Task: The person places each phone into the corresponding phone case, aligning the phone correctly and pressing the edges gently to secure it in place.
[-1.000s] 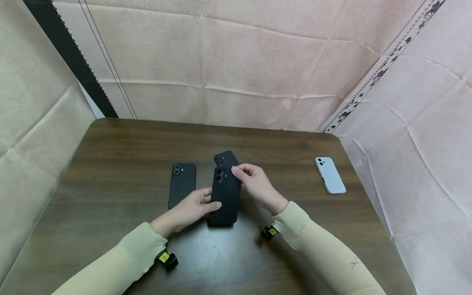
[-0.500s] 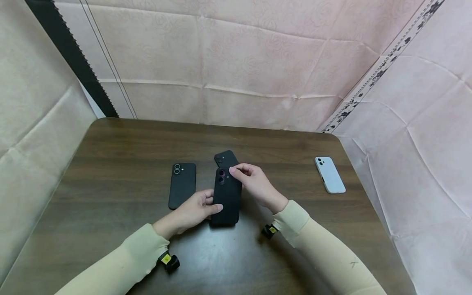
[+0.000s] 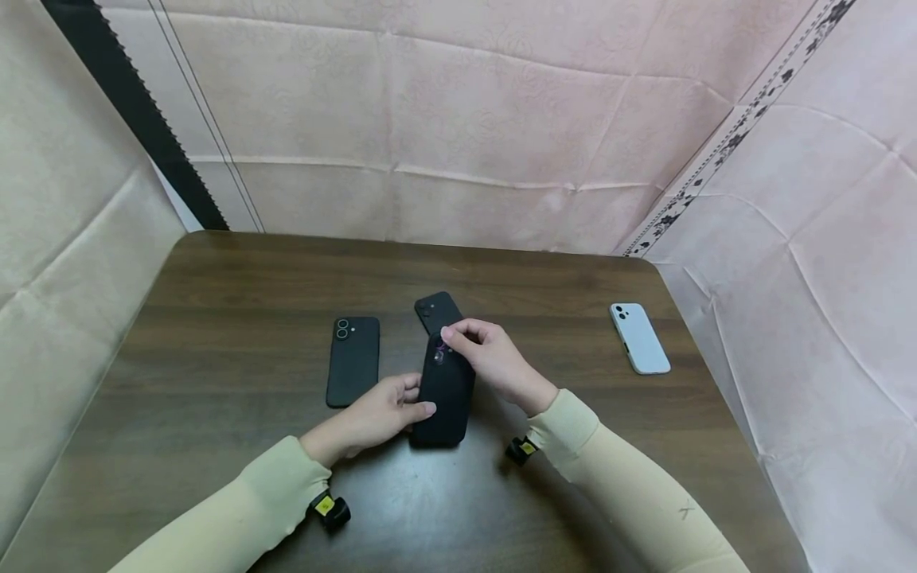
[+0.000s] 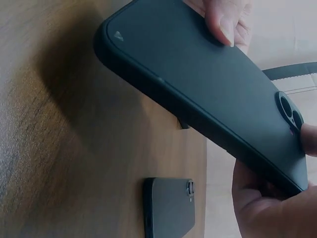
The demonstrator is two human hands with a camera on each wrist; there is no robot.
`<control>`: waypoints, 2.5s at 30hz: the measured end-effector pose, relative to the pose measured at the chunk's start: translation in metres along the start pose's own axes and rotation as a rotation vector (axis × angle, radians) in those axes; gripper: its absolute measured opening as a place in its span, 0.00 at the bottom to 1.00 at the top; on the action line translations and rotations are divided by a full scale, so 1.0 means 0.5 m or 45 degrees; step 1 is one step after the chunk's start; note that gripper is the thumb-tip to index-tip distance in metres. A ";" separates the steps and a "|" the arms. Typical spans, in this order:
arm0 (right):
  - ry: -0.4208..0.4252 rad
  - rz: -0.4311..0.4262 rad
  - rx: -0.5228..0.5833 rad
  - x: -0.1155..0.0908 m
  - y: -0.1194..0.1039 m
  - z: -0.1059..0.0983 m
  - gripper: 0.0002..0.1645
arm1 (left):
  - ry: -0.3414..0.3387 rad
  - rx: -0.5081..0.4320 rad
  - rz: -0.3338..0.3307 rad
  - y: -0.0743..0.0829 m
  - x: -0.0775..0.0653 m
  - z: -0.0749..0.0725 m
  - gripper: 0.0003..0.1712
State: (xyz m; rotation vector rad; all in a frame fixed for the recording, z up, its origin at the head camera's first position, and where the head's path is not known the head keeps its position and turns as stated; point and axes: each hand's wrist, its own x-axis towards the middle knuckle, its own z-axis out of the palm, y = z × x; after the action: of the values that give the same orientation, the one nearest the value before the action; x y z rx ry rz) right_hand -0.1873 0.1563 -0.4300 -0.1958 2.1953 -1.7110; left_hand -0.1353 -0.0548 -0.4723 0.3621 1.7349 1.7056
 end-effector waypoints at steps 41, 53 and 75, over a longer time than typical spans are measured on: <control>0.008 -0.035 -0.185 -0.009 -0.017 0.008 0.20 | -0.039 -0.019 0.076 -0.003 -0.009 0.010 0.24; -0.011 -0.003 -0.163 -0.044 -0.076 0.013 0.15 | -0.038 0.023 0.073 0.000 -0.001 0.011 0.25; 0.014 -0.070 -0.250 -0.007 0.002 0.006 0.22 | -0.043 0.051 0.085 0.008 0.001 0.010 0.24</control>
State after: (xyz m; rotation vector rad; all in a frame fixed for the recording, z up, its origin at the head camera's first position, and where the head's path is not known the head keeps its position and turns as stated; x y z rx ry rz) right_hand -0.1829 0.1551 -0.4308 -0.2989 2.3861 -1.5259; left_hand -0.1337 -0.0502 -0.4684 0.4686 1.7523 1.7039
